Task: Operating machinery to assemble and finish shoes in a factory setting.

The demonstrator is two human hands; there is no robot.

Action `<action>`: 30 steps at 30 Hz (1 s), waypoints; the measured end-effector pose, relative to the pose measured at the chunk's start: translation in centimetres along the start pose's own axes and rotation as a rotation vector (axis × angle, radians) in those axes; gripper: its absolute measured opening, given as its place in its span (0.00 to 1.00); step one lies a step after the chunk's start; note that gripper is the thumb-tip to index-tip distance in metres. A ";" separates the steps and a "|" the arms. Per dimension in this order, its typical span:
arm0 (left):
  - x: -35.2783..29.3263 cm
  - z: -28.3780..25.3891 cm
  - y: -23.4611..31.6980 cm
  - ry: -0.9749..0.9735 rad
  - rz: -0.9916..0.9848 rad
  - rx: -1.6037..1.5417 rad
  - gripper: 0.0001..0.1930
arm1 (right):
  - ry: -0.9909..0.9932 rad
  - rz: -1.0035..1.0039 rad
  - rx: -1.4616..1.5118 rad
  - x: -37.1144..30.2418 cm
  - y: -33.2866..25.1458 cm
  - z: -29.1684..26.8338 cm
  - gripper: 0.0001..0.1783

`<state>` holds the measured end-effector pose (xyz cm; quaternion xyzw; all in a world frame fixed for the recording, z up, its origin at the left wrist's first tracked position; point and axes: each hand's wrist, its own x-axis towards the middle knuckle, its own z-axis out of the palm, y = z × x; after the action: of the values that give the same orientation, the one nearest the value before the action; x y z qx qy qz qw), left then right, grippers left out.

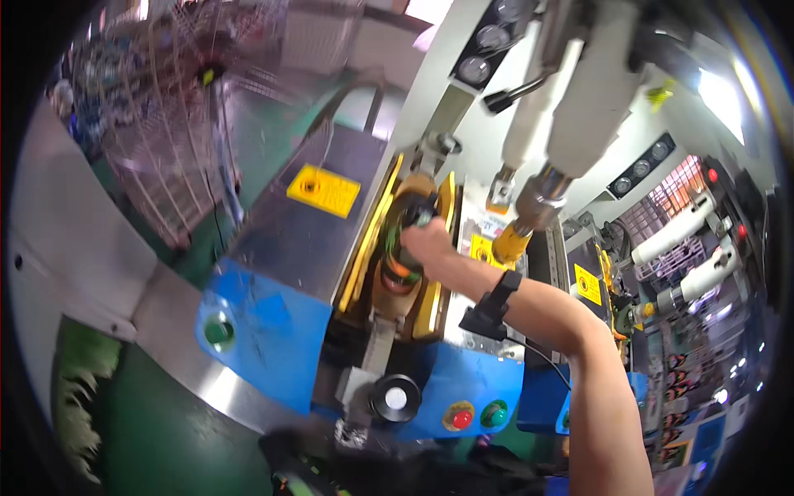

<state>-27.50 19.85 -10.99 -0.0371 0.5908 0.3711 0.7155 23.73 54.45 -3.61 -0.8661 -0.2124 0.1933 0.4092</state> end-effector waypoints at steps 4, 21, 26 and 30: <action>-0.6 4.1 -5.4 0.153 0.321 0.728 0.37 | 0.066 -0.110 -0.004 0.7 1.0 1.4 0.24; 2.5 5.3 -9.7 -0.117 0.724 0.742 0.42 | -0.336 -0.851 -0.858 -27.9 13.7 -21.0 0.46; -0.8 6.1 -9.6 -0.200 0.458 0.140 0.35 | -0.362 -0.853 -0.616 -29.3 18.4 -23.9 0.41; -4.6 4.7 -12.4 -0.213 0.417 0.084 0.25 | -0.345 -0.887 -0.008 -32.1 23.5 -25.2 0.28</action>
<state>-16.65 11.00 -10.38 0.1550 0.5217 0.4879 0.6825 14.69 8.25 -2.15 -0.6487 -0.6273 0.1401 0.4075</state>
